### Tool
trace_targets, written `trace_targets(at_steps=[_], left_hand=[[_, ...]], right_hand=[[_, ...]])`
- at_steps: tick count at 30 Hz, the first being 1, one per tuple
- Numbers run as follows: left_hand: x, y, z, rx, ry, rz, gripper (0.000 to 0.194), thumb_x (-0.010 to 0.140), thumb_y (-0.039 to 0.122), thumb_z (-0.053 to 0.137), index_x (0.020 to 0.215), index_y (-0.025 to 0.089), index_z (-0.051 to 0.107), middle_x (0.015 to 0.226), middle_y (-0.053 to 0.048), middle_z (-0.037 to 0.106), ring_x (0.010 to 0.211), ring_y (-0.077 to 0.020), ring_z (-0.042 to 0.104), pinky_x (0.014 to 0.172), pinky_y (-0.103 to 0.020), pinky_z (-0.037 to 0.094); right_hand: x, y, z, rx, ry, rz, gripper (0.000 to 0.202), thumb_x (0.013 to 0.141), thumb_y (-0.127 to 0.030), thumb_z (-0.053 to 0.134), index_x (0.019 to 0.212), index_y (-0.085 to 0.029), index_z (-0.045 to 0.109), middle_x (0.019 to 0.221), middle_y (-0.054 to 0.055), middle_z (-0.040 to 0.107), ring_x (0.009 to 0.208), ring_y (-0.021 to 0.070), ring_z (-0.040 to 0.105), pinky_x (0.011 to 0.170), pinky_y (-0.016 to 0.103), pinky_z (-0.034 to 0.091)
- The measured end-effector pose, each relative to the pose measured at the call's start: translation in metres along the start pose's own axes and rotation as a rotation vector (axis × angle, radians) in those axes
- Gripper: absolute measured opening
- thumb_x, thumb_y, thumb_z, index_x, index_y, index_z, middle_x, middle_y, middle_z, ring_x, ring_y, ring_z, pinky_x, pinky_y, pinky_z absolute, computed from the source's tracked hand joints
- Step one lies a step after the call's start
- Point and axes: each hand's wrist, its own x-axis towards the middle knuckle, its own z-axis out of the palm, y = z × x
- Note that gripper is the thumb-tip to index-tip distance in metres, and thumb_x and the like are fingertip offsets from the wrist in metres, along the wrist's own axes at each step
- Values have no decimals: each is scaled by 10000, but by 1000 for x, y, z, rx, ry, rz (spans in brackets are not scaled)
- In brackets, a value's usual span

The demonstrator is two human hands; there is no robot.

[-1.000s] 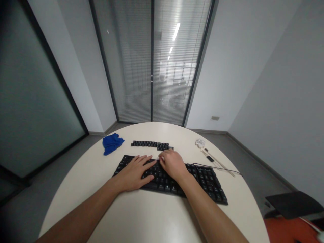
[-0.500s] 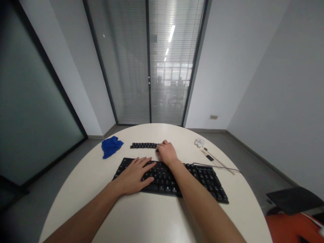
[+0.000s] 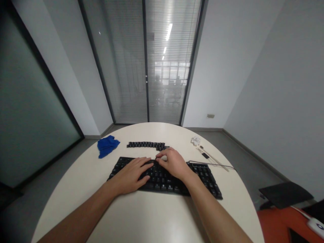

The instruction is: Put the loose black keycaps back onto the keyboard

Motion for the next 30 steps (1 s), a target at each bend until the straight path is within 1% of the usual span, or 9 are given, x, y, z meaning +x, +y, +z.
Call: trace_targets(at_steps=[3, 6, 9, 15, 20, 24, 30], left_hand=[[2, 5, -3, 0, 8, 23, 461, 968, 365, 502, 1402, 211, 532, 1496, -90, 495, 1380, -273, 441, 1174, -467, 344], [4, 9, -7, -21, -5, 50, 439, 951, 302, 506, 1377, 206, 547, 1438, -82, 556, 1344, -258, 481, 1156, -451, 380], [5, 11, -9, -51, -7, 59, 434, 936, 264, 503, 1363, 204, 550, 1386, -79, 598, 1316, -248, 507, 1134, -439, 412], [4, 8, -7, -80, -2, 68, 423, 937, 267, 505, 1352, 200, 551, 1371, -74, 609, 1315, -238, 508, 1144, -423, 412], [4, 8, -7, -69, -10, 74, 418, 941, 268, 500, 1346, 177, 558, 1387, -82, 605, 1336, -243, 502, 1159, -426, 400], [3, 8, -8, -52, -10, 83, 415, 942, 270, 499, 1340, 174, 570, 1388, -80, 606, 1333, -245, 508, 1162, -420, 399], [2, 7, -8, -50, -24, 98, 415, 928, 268, 525, 1334, 224, 598, 1412, -73, 583, 1337, -253, 503, 1153, -430, 401]], right_hand=[[-21, 1, 3, 145, -7, -7, 153, 885, -299, 679, 997, -234, 762, 1003, 45, 741, 998, 215, 649, 953, 348, 479], [-31, 3, 11, 187, -29, -25, 134, 877, -290, 696, 983, -242, 764, 1016, 52, 724, 991, 205, 652, 952, 339, 487], [-30, 6, 16, 166, -46, -57, 116, 886, -288, 691, 966, -245, 764, 1019, 60, 715, 988, 207, 648, 948, 349, 490], [-26, 8, 17, 128, -58, -106, 98, 907, -274, 663, 932, -218, 740, 956, 56, 726, 955, 213, 643, 901, 351, 504], [-28, 6, 14, 111, -95, -175, 148, 924, -225, 616, 982, -234, 751, 985, 41, 746, 1002, 211, 637, 936, 346, 487], [-28, 9, 13, 127, -107, -136, 180, 924, -230, 600, 1017, -238, 754, 1006, 42, 748, 974, 203, 659, 917, 333, 502], [-29, 11, 14, 74, -88, -63, 201, 940, -254, 572, 1034, -240, 749, 1019, 44, 748, 960, 208, 673, 904, 342, 506]])
